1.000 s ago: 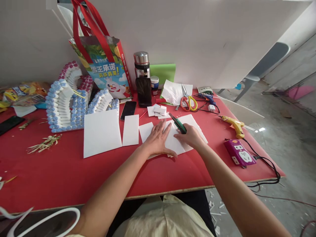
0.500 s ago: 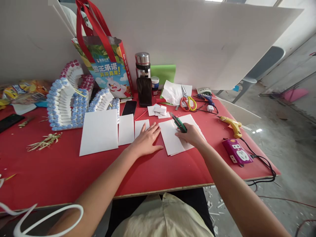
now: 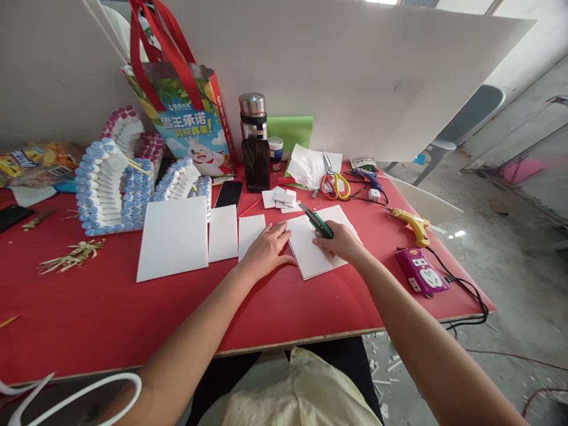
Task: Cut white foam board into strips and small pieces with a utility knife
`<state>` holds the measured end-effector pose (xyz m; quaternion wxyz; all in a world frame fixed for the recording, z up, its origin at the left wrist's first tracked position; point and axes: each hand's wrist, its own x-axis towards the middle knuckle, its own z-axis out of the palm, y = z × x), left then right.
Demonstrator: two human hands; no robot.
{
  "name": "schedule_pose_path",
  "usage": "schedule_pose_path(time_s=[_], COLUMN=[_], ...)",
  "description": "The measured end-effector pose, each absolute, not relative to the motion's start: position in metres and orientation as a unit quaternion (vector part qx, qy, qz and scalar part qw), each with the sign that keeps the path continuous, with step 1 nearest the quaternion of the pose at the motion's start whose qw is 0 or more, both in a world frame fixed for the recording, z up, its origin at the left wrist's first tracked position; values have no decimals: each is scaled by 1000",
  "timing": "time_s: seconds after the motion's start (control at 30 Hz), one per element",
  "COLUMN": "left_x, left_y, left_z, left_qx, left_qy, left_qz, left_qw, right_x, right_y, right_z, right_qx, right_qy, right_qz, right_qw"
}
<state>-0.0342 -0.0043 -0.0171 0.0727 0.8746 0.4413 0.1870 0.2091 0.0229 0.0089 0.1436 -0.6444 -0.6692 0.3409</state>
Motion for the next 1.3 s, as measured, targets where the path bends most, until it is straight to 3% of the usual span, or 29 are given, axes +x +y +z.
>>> schedule_pose_path(time_s=[0.57,1.3], left_x=[-38,-40], left_y=[-1,1], left_z=[-27,-31], left_qx=[867,864], left_qy=[399,409], left_qz=[295,290], left_qw=[48,45], right_x=[209,206], right_y=[21,23], right_z=[12,11], right_qx=[-606,-618], right_qy=[-680,-666], right_qz=[382,388], right_qw=[157,159])
